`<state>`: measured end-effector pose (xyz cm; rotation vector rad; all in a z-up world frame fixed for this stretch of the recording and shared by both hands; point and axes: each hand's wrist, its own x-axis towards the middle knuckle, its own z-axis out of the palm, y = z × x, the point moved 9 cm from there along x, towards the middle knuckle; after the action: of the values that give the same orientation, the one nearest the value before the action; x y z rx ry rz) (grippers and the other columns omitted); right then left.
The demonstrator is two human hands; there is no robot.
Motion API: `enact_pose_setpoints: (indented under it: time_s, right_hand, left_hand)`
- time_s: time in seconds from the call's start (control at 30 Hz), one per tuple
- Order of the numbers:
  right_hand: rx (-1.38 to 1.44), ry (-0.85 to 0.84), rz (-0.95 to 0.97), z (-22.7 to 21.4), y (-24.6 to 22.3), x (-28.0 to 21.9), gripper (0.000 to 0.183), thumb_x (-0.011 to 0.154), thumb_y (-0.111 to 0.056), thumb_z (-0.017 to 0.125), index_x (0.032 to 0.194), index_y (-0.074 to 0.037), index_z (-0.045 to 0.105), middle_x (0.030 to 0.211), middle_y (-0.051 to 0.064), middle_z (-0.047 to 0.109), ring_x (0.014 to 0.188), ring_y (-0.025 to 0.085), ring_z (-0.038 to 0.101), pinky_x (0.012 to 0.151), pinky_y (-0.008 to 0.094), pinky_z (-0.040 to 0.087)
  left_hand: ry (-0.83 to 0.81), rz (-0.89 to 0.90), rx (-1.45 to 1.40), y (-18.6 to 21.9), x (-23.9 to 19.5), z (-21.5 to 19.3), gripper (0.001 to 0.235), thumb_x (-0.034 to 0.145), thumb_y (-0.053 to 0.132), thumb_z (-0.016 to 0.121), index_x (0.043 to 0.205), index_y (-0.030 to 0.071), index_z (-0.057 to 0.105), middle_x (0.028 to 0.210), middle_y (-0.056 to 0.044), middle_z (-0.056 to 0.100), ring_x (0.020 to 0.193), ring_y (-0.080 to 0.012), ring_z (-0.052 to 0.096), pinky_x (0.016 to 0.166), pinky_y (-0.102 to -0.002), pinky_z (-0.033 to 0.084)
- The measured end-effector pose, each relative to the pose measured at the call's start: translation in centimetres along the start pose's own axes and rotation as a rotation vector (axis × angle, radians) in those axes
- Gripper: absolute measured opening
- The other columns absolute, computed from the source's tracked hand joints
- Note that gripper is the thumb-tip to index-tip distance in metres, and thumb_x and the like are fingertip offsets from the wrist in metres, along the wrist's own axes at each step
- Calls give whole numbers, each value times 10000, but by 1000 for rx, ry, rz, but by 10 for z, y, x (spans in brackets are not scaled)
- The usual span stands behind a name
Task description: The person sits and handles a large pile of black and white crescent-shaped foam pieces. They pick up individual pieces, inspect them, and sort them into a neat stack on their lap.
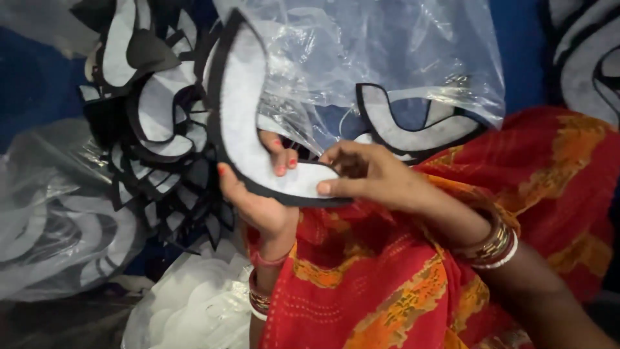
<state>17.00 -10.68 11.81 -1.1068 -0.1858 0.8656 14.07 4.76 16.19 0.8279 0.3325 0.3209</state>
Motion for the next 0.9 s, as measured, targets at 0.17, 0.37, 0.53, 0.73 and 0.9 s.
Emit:
enact_pose_setpoints:
  time_s: [0.17, 0.37, 0.53, 0.73, 0.9]
  right_hand:
    - [18, 34, 155, 25, 0, -13, 345, 811, -122, 833, 1104, -16, 684, 827, -26, 692, 752, 75, 655, 656, 241, 556]
    - [-238, 94, -12, 33, -24, -27, 450, 762, -134, 884, 1149, -33, 678, 910, -16, 658, 808, 47, 630, 686, 225, 545]
    - [-249, 49, -142, 43, -33, -34, 457, 817, -149, 861, 1218, -24, 680, 956, 0, 673, 870, 58, 660, 742, 232, 577]
    - [-443, 87, -200, 46, -55, -35, 547, 849, -129, 819, 1348, -48, 611, 977, 58, 715, 839, 133, 693, 715, 269, 568]
    - [-860, 134, -301, 56, -62, -34, 599, 853, -87, 796, 1416, -61, 594, 1014, 168, 628, 885, 304, 626, 751, 388, 514]
  left_hand:
    - [29, -34, -163, 14, -5, -14, 490, 1066, 490, 458, 1236, 33, 503, 1083, -70, 546, 774, -116, 454, 840, -309, 417]
    - [43, -62, -311, 11, -3, -20, 358, 1069, 391, 492, 1114, 37, 497, 1026, -39, 522, 759, -88, 450, 791, -257, 419]
    - [-3, -181, -471, 3, -4, -28, 281, 1117, 331, 480, 1037, 62, 479, 986, -17, 505, 756, -83, 444, 814, -248, 446]
    - [78, -90, -309, 7, -6, -20, 416, 1080, 419, 413, 1162, 27, 524, 1056, -64, 586, 790, -141, 517, 864, -323, 498]
    - [97, 68, -6, 7, -6, -30, 755, 1034, 578, 333, 1324, -90, 532, 1204, -176, 670, 928, -266, 670, 982, -429, 538]
